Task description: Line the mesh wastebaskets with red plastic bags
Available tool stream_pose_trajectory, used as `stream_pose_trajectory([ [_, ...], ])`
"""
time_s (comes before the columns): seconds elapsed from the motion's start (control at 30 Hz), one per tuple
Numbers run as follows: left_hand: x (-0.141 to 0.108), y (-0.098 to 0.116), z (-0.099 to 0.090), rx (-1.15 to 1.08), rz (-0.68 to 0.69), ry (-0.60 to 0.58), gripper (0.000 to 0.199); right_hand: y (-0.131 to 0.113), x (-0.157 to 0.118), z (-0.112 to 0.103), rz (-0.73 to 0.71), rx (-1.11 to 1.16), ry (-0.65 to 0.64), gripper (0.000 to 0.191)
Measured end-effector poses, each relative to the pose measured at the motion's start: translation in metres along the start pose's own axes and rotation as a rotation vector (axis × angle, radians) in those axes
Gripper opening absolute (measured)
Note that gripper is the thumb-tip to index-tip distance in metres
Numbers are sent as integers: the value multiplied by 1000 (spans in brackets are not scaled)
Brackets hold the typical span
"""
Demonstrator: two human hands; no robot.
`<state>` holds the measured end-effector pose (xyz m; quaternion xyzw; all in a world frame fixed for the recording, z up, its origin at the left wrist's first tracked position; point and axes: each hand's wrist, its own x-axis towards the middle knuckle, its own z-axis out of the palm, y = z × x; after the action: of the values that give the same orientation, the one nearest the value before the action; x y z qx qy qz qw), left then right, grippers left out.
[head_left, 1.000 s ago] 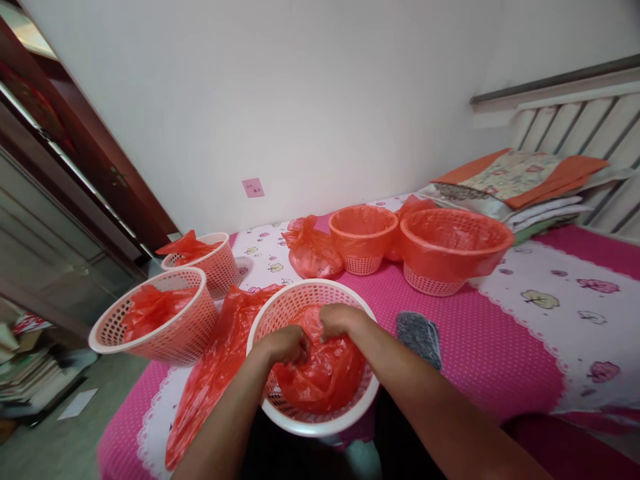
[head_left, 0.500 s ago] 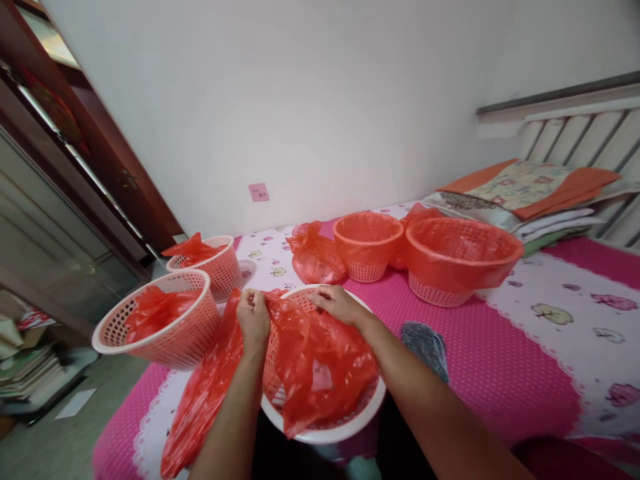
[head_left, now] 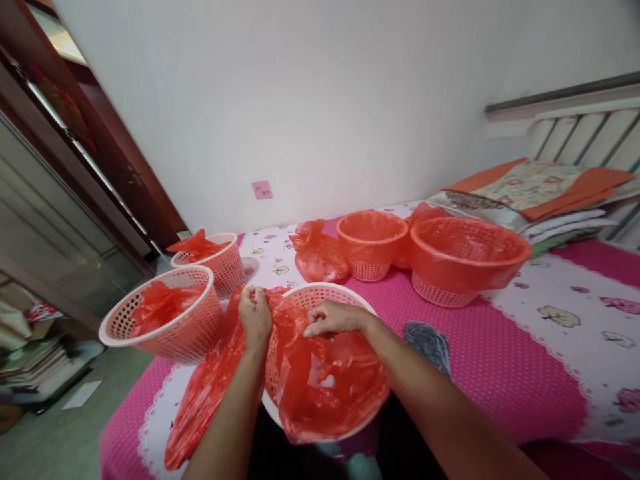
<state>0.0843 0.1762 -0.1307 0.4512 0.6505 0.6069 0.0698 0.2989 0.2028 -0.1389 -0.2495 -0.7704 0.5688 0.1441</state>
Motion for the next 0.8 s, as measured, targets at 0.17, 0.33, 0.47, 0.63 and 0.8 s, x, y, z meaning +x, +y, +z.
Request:
stream_pose_trajectory([
  [0.17,-2,-1,1,-22,26,-92,22,8,5,0,-53,22,190,14],
  [0.33,0,-3,1,-44,24,-80,26,2,1,-7,-141,82,463,24],
  [0.47,1,-1,0,-39,30,-26,23,1,-3,-3,-5,-17,55,34],
  [0.63,0,1,-3,-37,30,9,20,7,2,2,31,-83,11,20],
  [0.8,1,-2,2,-92,56,-84,27,10,10,-14,-109,70,772,16],
])
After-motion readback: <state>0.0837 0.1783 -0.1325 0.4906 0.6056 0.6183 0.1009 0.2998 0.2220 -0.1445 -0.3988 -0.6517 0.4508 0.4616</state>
